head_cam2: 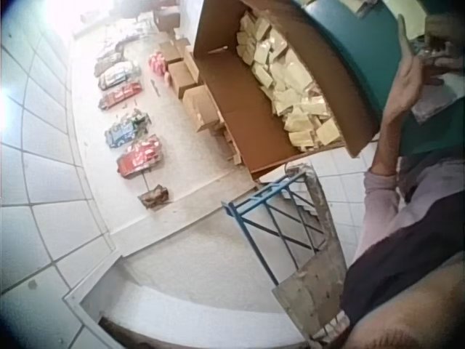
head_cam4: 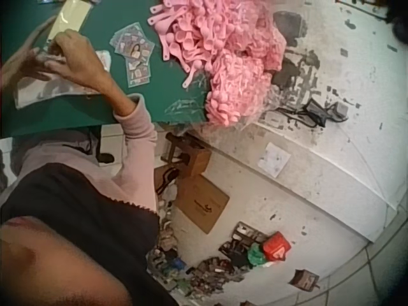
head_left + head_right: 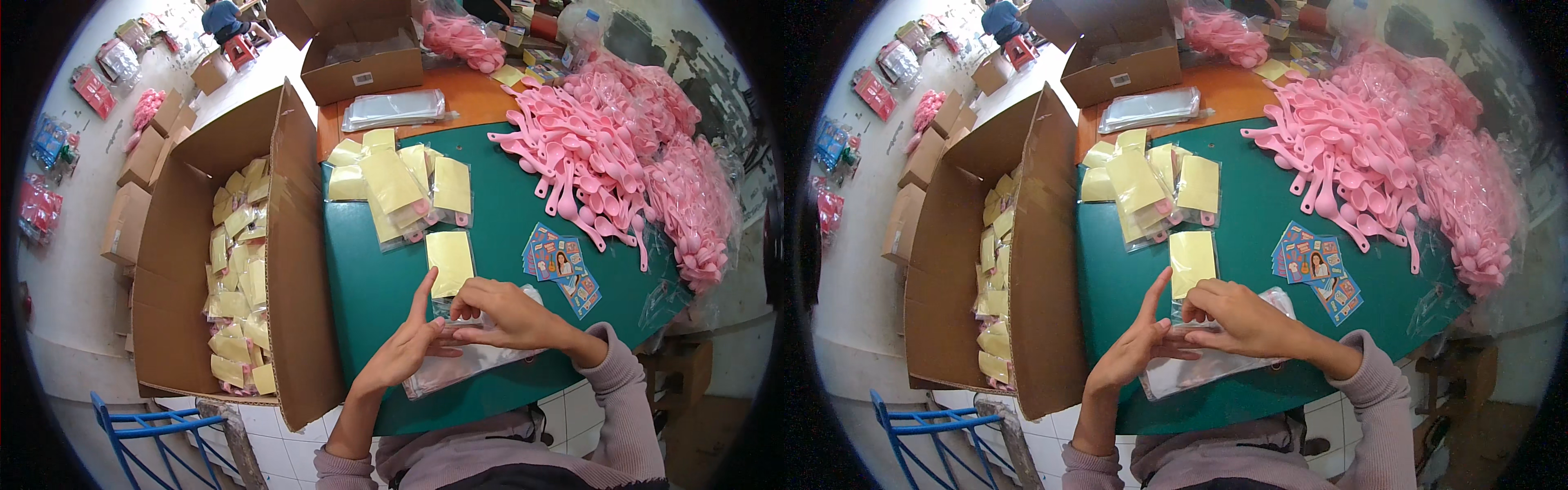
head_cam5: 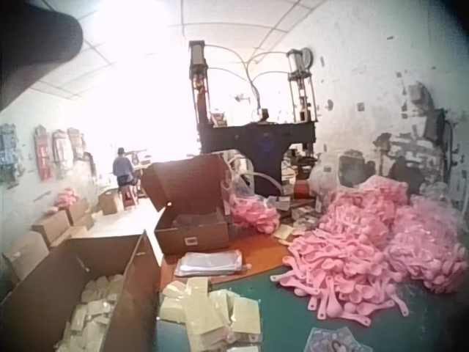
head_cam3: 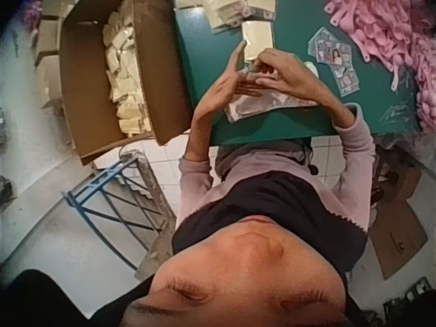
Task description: The person packs plastic spoons, printed cards, and paper inserts into small plastic pouches by hand.
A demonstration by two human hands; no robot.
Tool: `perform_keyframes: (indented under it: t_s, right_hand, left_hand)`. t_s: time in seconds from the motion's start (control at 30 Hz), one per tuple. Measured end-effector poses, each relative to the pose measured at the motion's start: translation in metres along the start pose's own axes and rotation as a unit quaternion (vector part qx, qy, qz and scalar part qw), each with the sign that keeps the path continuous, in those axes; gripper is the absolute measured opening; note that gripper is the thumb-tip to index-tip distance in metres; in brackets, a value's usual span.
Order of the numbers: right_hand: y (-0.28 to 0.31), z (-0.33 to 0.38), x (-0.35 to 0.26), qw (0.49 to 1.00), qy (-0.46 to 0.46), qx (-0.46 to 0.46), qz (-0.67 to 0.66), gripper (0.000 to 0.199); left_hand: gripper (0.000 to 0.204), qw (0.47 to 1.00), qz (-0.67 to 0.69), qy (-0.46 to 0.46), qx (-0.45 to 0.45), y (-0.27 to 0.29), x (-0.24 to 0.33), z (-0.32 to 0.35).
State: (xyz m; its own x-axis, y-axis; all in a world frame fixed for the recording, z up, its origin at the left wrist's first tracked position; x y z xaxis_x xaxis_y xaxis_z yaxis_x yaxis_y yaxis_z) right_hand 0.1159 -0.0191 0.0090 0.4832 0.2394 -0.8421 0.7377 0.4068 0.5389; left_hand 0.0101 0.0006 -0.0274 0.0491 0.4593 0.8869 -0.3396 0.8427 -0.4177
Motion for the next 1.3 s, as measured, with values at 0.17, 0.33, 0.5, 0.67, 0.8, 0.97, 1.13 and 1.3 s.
perform_keyframes:
  t_s: [0.17,0.33,0.5,0.67,0.8,0.97,1.13,1.3]
  right_hand:
    - [-0.006,0.002,-0.002,0.999,0.000,0.021,0.040,0.015]
    - [-0.012,0.003,-0.004,0.996,0.010,0.012,0.085,0.011]
    - [-0.017,0.006,-0.019,0.971,0.082,0.030,0.224,0.009]
    - [-0.001,0.015,-0.027,0.978,0.169,-0.102,0.064,0.012]
    - [0.115,0.070,0.016,0.996,0.082,0.019,-0.043,0.011]
    - [0.169,0.147,0.086,0.921,-0.216,0.267,0.181,0.022]
    - [0.056,0.043,0.018,0.992,-0.055,0.069,0.086,0.049]
    - [0.028,0.031,0.030,0.997,0.001,0.063,0.047,0.027]
  left_hand:
    - [0.071,1.000,-0.023,0.000,0.013,0.002,-0.003,0.000]
    - [0.067,0.995,-0.099,0.002,0.024,0.006,-0.009,-0.004]
    - [0.065,0.998,-0.021,-0.036,0.049,0.006,-0.004,-0.012]
    - [0.066,0.992,-0.086,-0.002,0.088,0.022,-0.004,-0.012]
    - [0.051,0.997,-0.003,-0.041,0.063,0.010,0.003,-0.012]
    - [0.035,0.999,-0.027,0.003,0.025,0.000,0.005,-0.019]
    - [0.029,0.997,0.028,-0.041,0.062,0.012,-0.008,-0.015]
    - [0.026,0.991,0.124,-0.043,-0.003,-0.002,0.001,-0.017]
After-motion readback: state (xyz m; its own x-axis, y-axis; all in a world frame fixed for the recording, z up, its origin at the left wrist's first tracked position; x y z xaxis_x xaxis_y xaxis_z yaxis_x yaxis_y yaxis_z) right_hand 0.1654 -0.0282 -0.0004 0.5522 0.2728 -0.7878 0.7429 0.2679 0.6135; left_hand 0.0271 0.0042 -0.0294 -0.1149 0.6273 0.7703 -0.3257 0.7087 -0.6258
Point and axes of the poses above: each hand's wrist, its own z-axis away from the middle knuckle, its own y-axis out of the back of the hand, x = y × z, the point moved 7 cm from there along -z, towards the middle knuckle, and after that the axes turned 11 degrees about -x, right-handed, at the moved point
